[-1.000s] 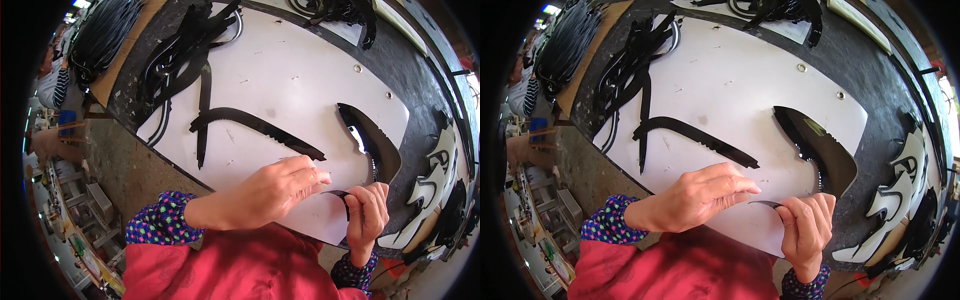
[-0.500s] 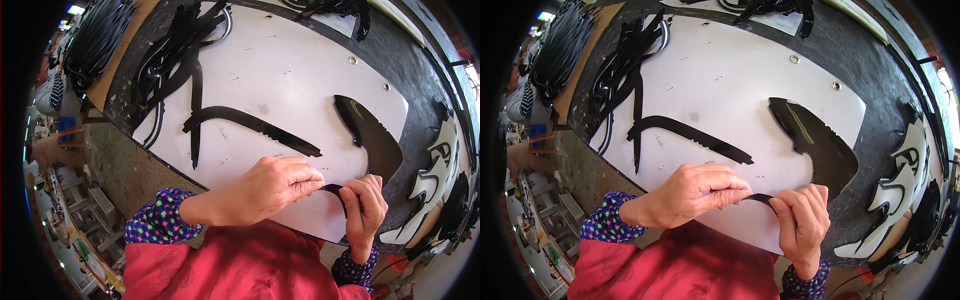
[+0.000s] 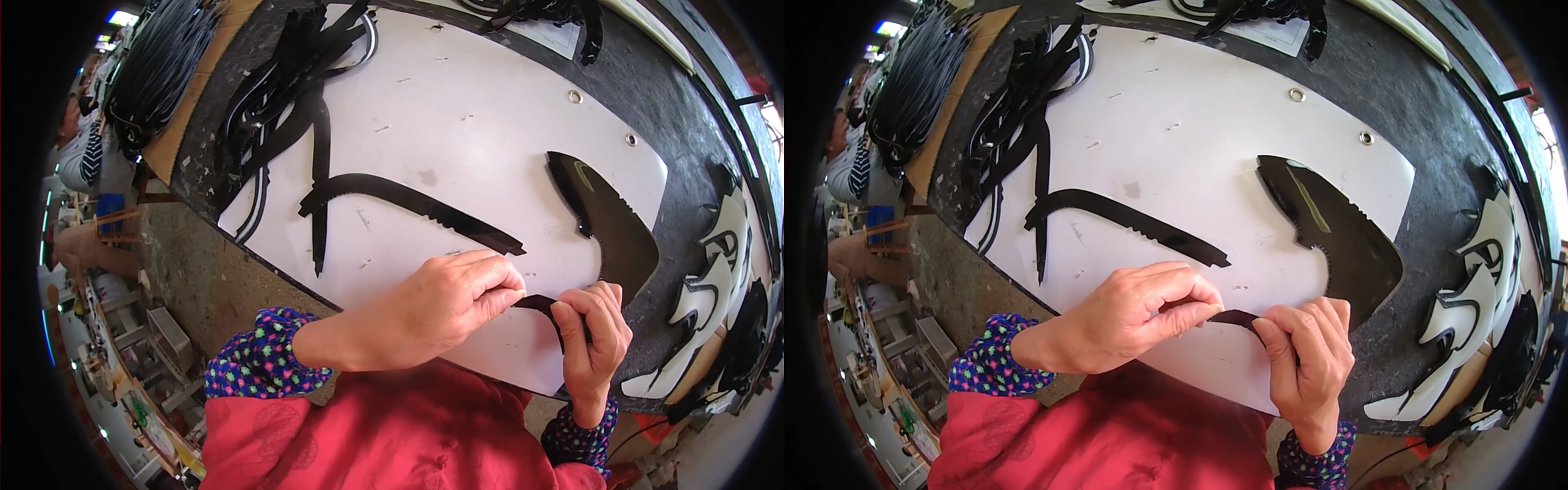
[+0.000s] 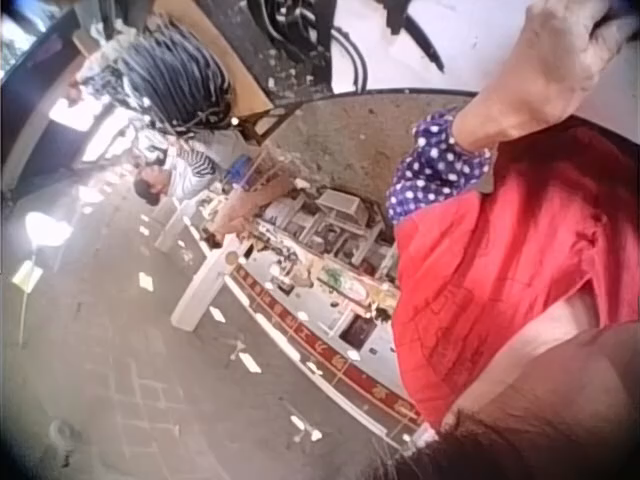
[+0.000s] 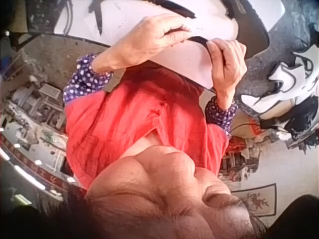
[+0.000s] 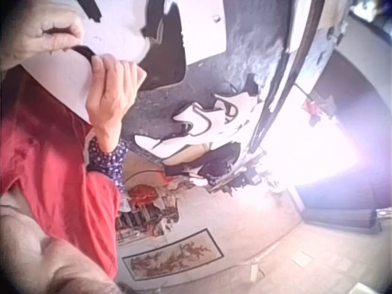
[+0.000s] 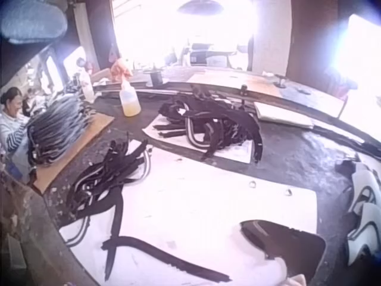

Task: Applying adhesive strips and organizing shoe upper components at a manufacturing workbench.

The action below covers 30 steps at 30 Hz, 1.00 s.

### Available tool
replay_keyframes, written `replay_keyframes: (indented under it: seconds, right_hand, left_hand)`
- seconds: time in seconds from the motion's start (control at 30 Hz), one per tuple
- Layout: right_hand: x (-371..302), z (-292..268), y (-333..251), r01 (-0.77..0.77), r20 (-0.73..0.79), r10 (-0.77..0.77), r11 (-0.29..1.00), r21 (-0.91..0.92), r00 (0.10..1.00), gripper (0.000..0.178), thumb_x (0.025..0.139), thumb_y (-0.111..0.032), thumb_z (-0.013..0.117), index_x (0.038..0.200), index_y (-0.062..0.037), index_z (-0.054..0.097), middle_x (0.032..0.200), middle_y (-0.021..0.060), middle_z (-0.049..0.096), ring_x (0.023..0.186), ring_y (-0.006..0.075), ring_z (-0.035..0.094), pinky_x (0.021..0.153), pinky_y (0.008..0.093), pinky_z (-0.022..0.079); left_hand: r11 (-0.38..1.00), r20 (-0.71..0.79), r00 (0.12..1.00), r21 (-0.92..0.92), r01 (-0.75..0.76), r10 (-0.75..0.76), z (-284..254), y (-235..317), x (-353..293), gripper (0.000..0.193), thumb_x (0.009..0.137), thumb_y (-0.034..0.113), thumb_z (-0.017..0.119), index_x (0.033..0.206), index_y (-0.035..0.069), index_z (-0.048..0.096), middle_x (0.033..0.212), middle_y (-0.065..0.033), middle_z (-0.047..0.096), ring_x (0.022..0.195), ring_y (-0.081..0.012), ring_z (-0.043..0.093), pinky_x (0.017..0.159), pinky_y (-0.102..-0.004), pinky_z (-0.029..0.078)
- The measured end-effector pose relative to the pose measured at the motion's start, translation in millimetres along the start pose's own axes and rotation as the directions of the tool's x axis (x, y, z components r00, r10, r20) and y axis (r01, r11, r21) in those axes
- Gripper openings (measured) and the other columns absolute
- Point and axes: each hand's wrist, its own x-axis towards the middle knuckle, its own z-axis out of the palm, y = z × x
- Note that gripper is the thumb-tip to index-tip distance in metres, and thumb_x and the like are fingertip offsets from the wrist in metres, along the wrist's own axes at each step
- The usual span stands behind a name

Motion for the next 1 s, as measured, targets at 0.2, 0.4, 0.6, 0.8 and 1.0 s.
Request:
replay_keyframes:
  seconds: [0.2, 0.4, 0.6, 0.8, 1.0]
  right_hand:
    - [-1.2, -3.6, 4.0, -0.005, -0.032, 0.004, 0.999, -0.034, 0.999, 0.008, 0.08, -0.003, 0.071, 0.079, 0.0, 0.064, 0.07, 0.0078, 0.059, 0.061, 0.0232, 0.05, 0.068, 0.0334, 0.038]
    - [10.3, -1.6, 0.2, 0.003, -0.013, -0.004, 0.993, -0.117, 1.0, 0.009, 0.082, -0.004, 0.069, 0.079, -0.0011, 0.061, 0.069, 0.0074, 0.058, 0.062, 0.0235, 0.05, 0.067, 0.0339, 0.037]
    - [29.8, 15.1, -2.6, -0.012, 0.116, 0.029, 0.988, -0.151, 0.993, 0.012, 0.084, -0.006, 0.066, 0.076, -0.0036, 0.058, 0.068, 0.0065, 0.056, 0.063, 0.0235, 0.052, 0.066, 0.0346, 0.035]
    - [36.1, 11.6, -5.9, -0.076, 0.173, 0.106, 0.982, -0.172, 0.979, 0.01, 0.083, -0.004, 0.067, 0.076, -0.0039, 0.059, 0.069, 0.0058, 0.058, 0.063, 0.0227, 0.052, 0.064, 0.0343, 0.034]
    - [38.5, 15.0, -5.1, -0.1, 0.161, 0.131, 0.977, -0.19, 0.978, 0.01, 0.081, -0.003, 0.067, 0.076, -0.0038, 0.059, 0.069, 0.0058, 0.058, 0.063, 0.0231, 0.053, 0.064, 0.0345, 0.034]
  left_hand:
    - [0.999, -0.037, 0.998, -0.002, 0.05, -0.05, -2.5, -2.8, -4.6, 0.01, 0.093, 0.007, 0.062, 0.099, -0.001, 0.06, 0.091, -0.0093, 0.061, 0.078, -0.0193, 0.059, 0.067, -0.0294, 0.048]
    - [0.639, 0.052, 0.896, 0.683, -0.354, 0.441, -21.7, -24.7, 0.0, 0.029, 0.085, 0.007, 0.063, 0.113, 0.003, 0.062, 0.113, -0.0081, 0.063, 0.099, -0.0227, 0.062, 0.083, -0.0299, 0.048]
    - [0.515, 0.118, 0.88, 0.772, -0.373, 0.461, -23.2, -33.2, -4.1, 0.026, 0.086, 0.01, 0.06, 0.112, 0.006, 0.066, 0.122, -0.0059, 0.063, 0.107, -0.0155, 0.062, 0.088, -0.0277, 0.046]
    - [0.529, 0.087, 0.875, 0.767, -0.365, 0.477, -20.0, -40.5, -7.1, 0.025, 0.087, 0.011, 0.061, 0.111, 0.009, 0.067, 0.125, -0.0041, 0.063, 0.112, -0.0136, 0.058, 0.091, -0.0276, 0.045]
    - [0.537, 0.098, 0.88, 0.759, -0.368, 0.465, -21.1, -40.5, -6.9, 0.021, 0.087, 0.012, 0.062, 0.108, 0.011, 0.067, 0.126, -0.0037, 0.062, 0.112, -0.0133, 0.058, 0.091, -0.0277, 0.046]
